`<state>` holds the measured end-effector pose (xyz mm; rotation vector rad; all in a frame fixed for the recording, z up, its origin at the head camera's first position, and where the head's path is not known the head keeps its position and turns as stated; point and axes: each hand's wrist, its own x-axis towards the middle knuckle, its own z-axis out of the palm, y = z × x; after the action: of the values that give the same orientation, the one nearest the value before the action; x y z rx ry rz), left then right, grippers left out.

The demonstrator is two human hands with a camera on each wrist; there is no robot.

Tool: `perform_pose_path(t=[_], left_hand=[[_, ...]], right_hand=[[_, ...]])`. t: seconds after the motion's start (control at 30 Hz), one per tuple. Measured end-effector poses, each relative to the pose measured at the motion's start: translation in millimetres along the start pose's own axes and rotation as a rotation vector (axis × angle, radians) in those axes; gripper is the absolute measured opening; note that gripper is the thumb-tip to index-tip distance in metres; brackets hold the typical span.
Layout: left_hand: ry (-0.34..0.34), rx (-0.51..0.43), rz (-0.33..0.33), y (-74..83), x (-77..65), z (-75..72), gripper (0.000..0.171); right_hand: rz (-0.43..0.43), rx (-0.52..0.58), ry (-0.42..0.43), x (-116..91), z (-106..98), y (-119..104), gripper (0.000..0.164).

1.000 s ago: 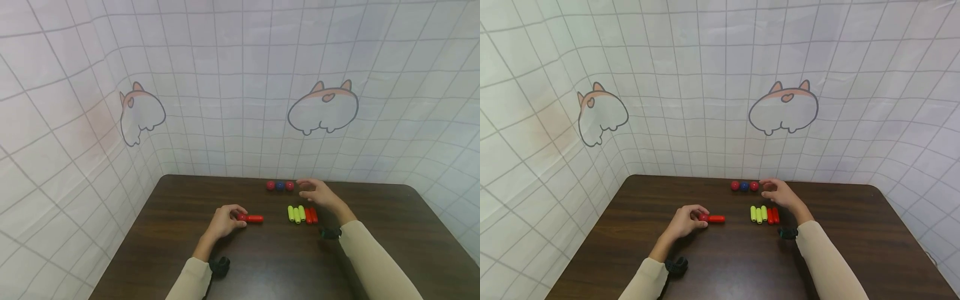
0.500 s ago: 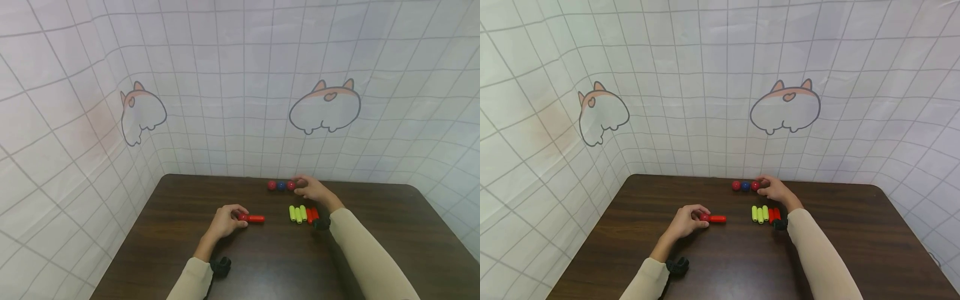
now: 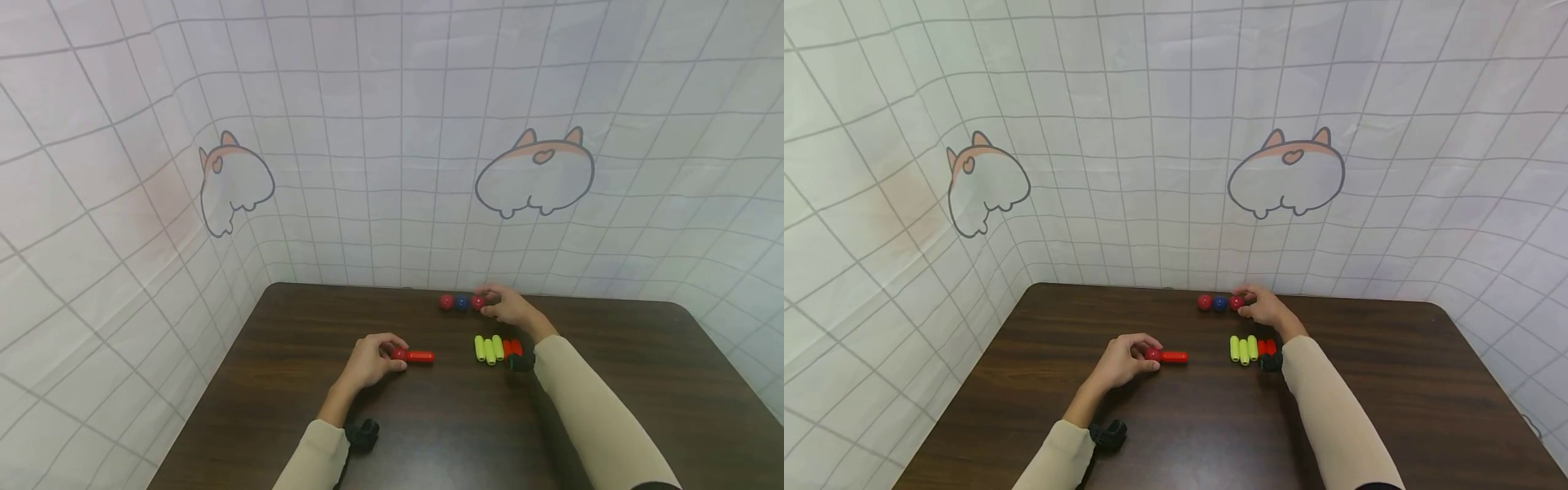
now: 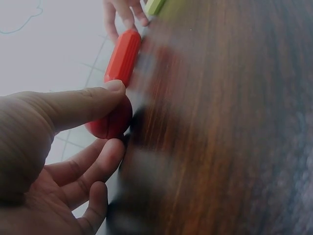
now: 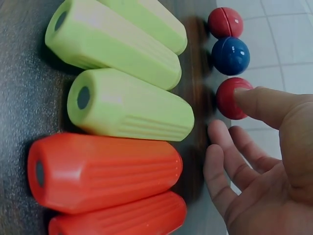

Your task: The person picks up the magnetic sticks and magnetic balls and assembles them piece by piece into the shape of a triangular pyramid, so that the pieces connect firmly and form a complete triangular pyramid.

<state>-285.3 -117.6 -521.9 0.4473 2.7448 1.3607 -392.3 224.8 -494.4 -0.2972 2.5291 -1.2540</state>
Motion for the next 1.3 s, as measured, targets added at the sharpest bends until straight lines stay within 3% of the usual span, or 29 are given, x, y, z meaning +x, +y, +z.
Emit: perform_pose_path(t=[0.67,1.03,1.3], left_hand=[[-0.001,-0.003,-0.009,2.0,0.0,-1.3,0.027],[0.0,-0.002,-0.011,1.5,0.2,-1.5,0.028],[0.006,-0.002,-0.008,-0.3,0.0,-1.0,0.028]], right_hand=[[-0.007,-0.09,0.027,-7,-2,4,0.034],[-0.039,-0.009,0.023,-22,-8,10,0.037],[-0.163,0.014,0.023,-39,-9,3,0.035]])
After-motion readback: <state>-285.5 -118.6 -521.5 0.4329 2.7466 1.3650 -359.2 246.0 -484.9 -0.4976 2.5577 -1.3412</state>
